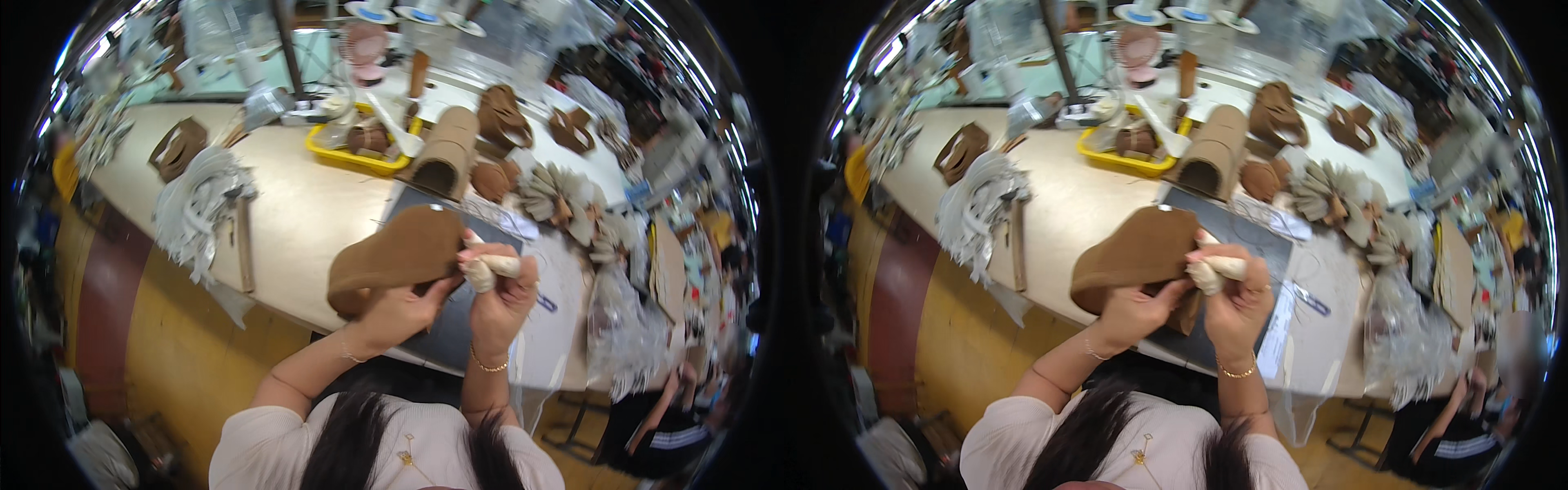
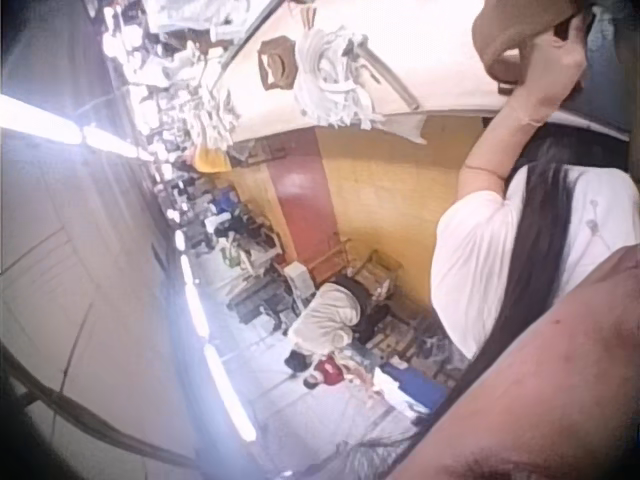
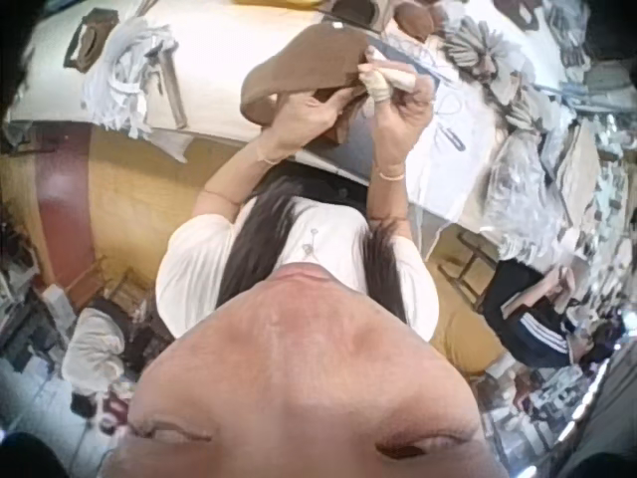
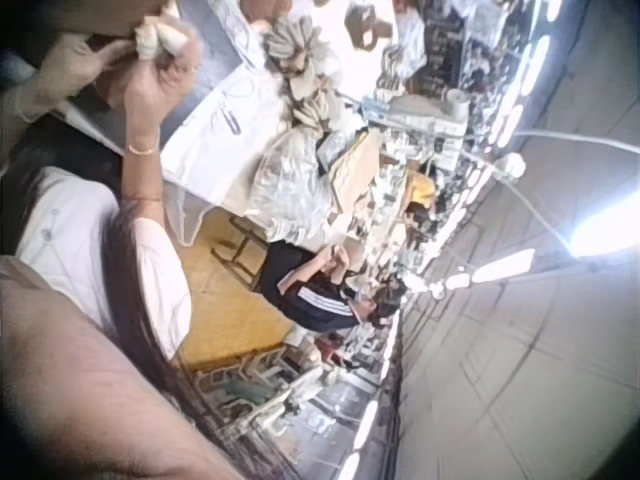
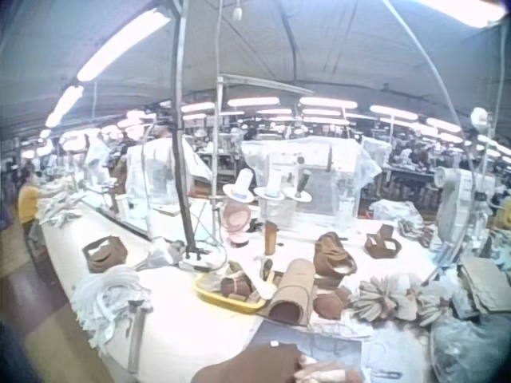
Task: The person hand-sews brown shoe uppers using a needle and thread. They repeatedly insert the needle through the material, pull the thread, and adjust the shoe parts on a workbench. The person also handles a white foam shoe form and a small brown leather piece, stitching them together.
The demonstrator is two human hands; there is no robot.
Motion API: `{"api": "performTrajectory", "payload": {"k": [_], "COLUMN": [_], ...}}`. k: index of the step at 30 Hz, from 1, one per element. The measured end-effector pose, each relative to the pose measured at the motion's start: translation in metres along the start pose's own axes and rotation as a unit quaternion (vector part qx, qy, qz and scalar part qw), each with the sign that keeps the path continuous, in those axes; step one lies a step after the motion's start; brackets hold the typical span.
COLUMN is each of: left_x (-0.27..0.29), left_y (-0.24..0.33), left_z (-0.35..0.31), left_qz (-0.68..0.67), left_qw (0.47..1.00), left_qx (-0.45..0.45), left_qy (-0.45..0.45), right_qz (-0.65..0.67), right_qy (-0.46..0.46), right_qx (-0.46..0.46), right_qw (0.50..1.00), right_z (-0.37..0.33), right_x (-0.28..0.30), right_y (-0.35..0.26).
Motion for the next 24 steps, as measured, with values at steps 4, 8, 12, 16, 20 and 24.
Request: {"api": "performTrajectory", "payload": {"k": [4, 8, 12, 16, 20, 24], "left_x": [0.002, 0.015, 0.034, 0.035, 0.013, 0.009], "left_y": [0.023, 0.018, 0.001, -0.008, 0.030, 0.036], "left_z": [0.000, -0.002, 0.008, 0.010, -0.005, -0.011], "left_qz": [0.068, 0.023, -0.145, -0.044, 0.124, 0.200], "left_qw": [0.990, 0.998, 0.988, 0.997, 0.982, 0.966], "left_qx": [-0.122, -0.061, 0.028, 0.058, -0.146, -0.162], "left_qy": [-0.006, -0.009, 0.034, 0.034, 0.006, 0.007], "right_qz": [0.068, 0.048, -0.104, -0.201, 0.020, 0.022], "right_qy": [0.022, 0.009, -0.021, -0.053, 0.016, 0.025], "right_qx": [-0.039, -0.075, -0.067, 0.030, -0.081, -0.014], "right_qw": [0.997, 0.996, 0.992, 0.978, 0.996, 0.999], "right_z": [0.004, 0.002, -0.002, -0.004, -0.007, -0.001], "right_x": [-0.001, -0.007, -0.023, -0.033, -0.013, -0.027], "right_y": [0.008, 0.020, 0.026, 0.014, 0.036, 0.015]}}
Point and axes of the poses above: each hand's wrist, its own z-axis towards the middle knuckle, its own x-axis out of the back of the hand, y = z × x, the point moved 9 cm from there along z, towards the middle knuckle, and after that the axes turned 10 degrees about -z, right-handed, at the moved point
